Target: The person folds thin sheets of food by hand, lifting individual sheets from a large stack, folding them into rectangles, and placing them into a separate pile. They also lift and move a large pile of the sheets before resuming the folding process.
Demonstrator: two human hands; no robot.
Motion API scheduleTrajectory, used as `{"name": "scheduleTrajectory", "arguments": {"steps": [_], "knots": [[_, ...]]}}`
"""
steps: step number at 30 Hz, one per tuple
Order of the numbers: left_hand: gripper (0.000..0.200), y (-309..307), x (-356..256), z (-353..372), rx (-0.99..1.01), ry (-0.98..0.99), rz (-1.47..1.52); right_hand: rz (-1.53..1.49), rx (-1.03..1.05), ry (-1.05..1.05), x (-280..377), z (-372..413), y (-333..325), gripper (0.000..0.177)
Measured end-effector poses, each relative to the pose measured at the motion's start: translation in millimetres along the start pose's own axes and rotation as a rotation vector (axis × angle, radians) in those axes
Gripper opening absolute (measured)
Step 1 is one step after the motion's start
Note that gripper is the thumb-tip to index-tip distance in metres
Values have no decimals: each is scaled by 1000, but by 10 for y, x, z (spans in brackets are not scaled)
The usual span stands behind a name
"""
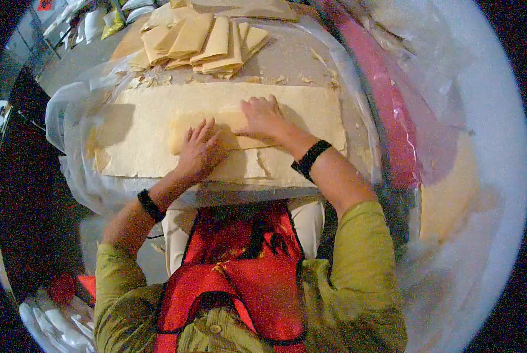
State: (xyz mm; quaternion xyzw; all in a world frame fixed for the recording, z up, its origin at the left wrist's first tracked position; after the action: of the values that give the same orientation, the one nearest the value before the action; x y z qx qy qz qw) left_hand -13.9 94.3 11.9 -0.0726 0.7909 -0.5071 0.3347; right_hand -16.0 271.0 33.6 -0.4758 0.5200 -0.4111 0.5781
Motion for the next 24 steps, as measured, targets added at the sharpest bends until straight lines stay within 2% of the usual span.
{"name": "scheduleTrajectory", "arguments": {"steps": [1,3,7,10,13,16,19,22,23,24], "knots": [[53,-50,-58,130,-49,-8,122,19,87,15,-16,-8,-56,73],[48,-68,-81,418,-174,-60,307,19,46,51,-104,-12,-33,70],[43,62,56,655,-282,-763,1406,-98,85,76,-252,-6,13,61],[46,103,-33,545,-332,-827,1750,-283,321,73,-261,19,67,50],[44,202,-92,382,-285,-835,1788,-677,463,127,-259,137,99,48],[41,208,-154,336,-307,-892,1777,-938,280,68,-258,246,161,44],[41,410,-24,290,-156,-699,1933,-742,257,84,-188,300,75,30],[39,192,-146,393,-237,-812,1721,-924,169,108,-255,329,5,30],[37,114,-153,441,-239,-800,1676,-894,149,107,-321,318,-64,28],[37,76,-119,483,-247,-791,1656,-1017,115,138,-364,278,-124,28]]}}
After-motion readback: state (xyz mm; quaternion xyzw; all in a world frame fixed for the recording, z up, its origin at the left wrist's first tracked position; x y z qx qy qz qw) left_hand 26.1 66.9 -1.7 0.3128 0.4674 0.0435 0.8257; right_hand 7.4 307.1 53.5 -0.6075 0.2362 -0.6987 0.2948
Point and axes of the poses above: each hand's wrist, its own z-axis away from the middle knuckle, its own y-axis out of the palm, x = y × z, the point moved 4 cm from there along -z, towards the middle knuckle, and after that the axes turned 13 degrees about z, right-handed, at the moved point
